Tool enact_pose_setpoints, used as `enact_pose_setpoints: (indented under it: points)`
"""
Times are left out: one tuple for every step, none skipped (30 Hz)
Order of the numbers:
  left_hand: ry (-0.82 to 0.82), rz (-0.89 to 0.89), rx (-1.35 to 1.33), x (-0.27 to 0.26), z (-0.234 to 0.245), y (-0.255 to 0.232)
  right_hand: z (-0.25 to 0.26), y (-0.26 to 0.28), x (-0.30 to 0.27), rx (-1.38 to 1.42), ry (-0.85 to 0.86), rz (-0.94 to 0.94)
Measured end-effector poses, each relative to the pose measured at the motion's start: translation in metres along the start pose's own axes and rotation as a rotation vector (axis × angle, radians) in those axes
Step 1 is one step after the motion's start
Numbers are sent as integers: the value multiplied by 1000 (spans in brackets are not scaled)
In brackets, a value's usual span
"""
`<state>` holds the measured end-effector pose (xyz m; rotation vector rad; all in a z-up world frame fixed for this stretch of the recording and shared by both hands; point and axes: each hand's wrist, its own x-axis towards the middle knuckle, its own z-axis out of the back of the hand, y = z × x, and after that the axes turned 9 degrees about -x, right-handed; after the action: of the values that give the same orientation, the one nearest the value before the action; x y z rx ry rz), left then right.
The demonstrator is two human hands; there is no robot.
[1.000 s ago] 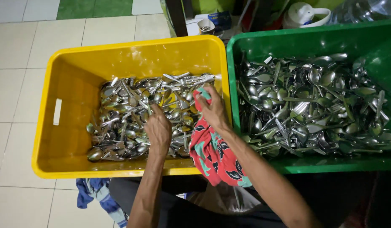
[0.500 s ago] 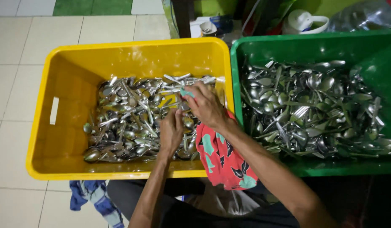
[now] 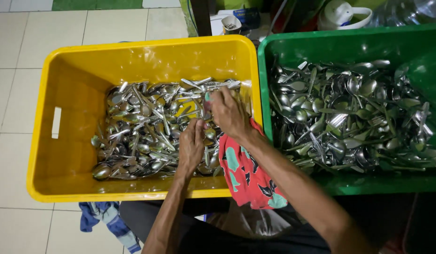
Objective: The recorder is wiping individual metal spoons with a cloth and moving them from one bin to another.
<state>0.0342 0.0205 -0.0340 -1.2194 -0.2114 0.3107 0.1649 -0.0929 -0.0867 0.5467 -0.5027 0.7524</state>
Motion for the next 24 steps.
enact_pose_setpoints:
  points:
    - [-1,-6,1,1,1,-3,1,1,2,-1,-5,1]
    - [-4,0,-30,2,1,-7,2,2,4,-2,-10,-5]
    - [2,16,-61,-2,2,-9,5,5,-1,-2,-6,-21]
    - [10,21,-59,-7,4,-11,-2,6,-12,-3,-2,-30]
    - [-4,14,-50,-6,5,-13,-10,4,-16,-26,19,-1]
    - [-18,8,-41,-5,8,-16,-19,2,-20,-50,40,29]
    - [-20,11,-38,-5,8,-11,-5,3,-12,-45,43,29]
    - [-37,14,-28,-6,8,-6,8,5,-4,41,-8,-89]
    - [-55,10,-19,-2,7,-3,21,3,9,125,-66,-204]
    - [-58,6,-17,-2,9,-8,31,6,14,127,-70,-201]
    - [-74,3,17,-5,10,-12,41,9,15,239,-94,-277]
    - [-91,1,51,-7,11,-16,51,13,16,351,-119,-354]
    - [-90,5,52,-9,10,-14,49,12,13,352,-116,-356]
    - [-82,19,25,-10,9,-12,46,12,10,369,-92,-348]
    - [-79,27,-3,-8,8,-11,43,10,10,385,-73,-333]
    - [-82,23,-4,-5,8,-8,46,13,12,386,-75,-328]
    - [-65,-3,1,-4,7,-4,49,16,11,398,-43,-289]
    - [-48,-30,5,-3,7,-1,51,19,11,410,-11,-250]
    - [-48,-30,5,-3,6,5,53,24,10,410,-11,-251]
    - [-46,-69,12,-2,6,11,55,28,10,296,7,-107]
    - [-43,-112,17,0,4,17,57,31,11,178,24,37]
    - [-42,-114,16,1,3,15,54,30,9,176,23,38]
    - [-42,-141,66,0,4,13,50,30,8,128,35,117]
    - [-41,-167,116,0,5,12,46,31,6,79,45,196]
